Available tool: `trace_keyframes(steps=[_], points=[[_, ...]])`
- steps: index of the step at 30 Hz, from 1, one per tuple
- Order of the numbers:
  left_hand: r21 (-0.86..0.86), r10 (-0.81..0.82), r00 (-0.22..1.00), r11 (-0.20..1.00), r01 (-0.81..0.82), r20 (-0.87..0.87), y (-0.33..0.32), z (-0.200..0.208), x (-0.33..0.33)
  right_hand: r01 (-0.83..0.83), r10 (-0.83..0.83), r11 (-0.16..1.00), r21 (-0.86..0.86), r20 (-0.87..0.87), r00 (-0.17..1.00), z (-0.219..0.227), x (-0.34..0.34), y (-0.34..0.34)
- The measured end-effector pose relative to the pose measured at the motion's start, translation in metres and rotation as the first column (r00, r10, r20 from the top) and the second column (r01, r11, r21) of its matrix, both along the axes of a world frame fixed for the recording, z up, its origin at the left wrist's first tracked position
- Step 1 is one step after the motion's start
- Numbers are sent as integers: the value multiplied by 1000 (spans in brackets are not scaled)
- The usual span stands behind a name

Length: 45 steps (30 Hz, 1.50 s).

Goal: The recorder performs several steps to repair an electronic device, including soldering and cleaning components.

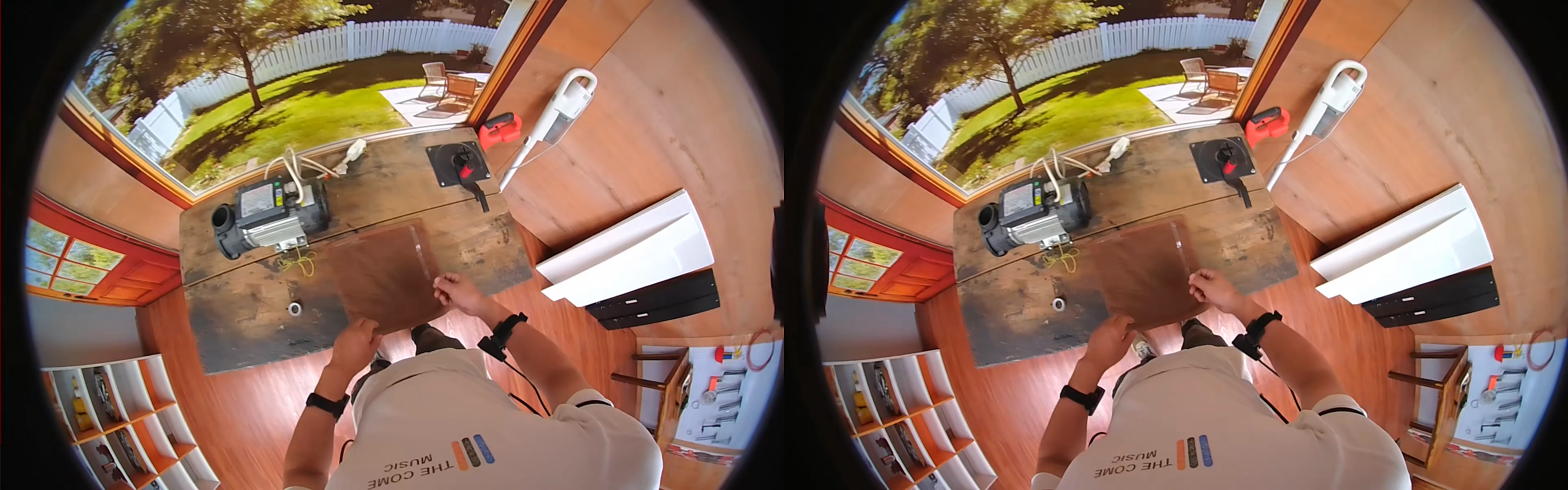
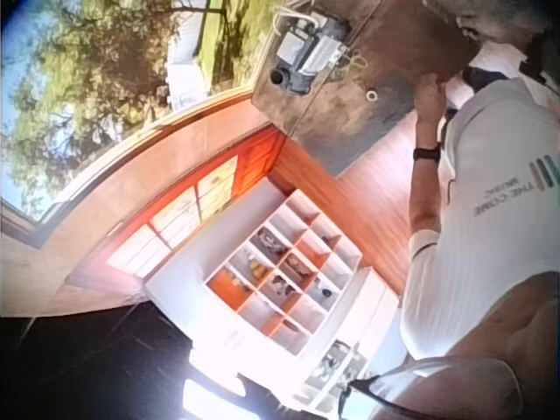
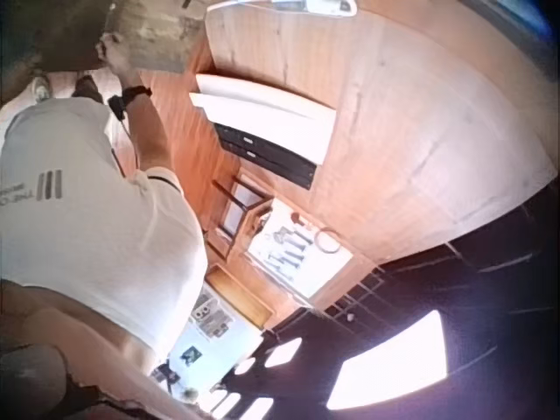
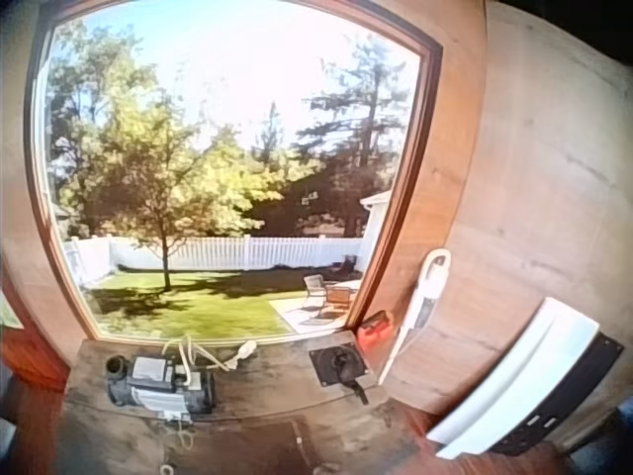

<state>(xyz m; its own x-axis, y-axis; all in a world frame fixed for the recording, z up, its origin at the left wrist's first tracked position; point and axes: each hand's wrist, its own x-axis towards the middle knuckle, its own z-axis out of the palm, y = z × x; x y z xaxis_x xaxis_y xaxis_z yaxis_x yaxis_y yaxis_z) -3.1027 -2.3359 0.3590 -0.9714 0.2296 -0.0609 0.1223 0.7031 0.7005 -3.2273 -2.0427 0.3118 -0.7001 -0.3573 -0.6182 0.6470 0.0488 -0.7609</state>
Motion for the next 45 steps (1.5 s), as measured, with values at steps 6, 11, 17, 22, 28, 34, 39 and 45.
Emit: trace_keyframes(steps=[6,11,17,22,28,34,39,45], points=[[-87,-110,994,990,112,30,41,-32,-49,-73,89,988,140,-111,990,-27,-47,31],[-288,-191,979,944,162,-74,86,-72,-84,-196,354,881,431,-322,878,-50,-95,21],[-414,-344,939,857,306,-17,119,-107,-93,-211,503,829,518,-526,685,-77,-139,7],[-435,-315,949,853,287,7,121,-109,-83,-265,608,772,578,-547,576,-86,-154,-11],[-302,-231,966,918,256,117,112,-109,-119,-191,624,693,695,-446,642,-95,-173,-22],[-458,-94,991,888,40,-95,95,-132,-210,-82,633,624,777,-441,637,-87,-173,-39],[-372,-71,990,928,22,-119,88,-155,-223,11,601,683,730,-571,559,-93,-169,-44],[-339,-71,991,940,28,-115,81,-154,-220,-18,492,814,580,-672,553,-95,-158,-37]])
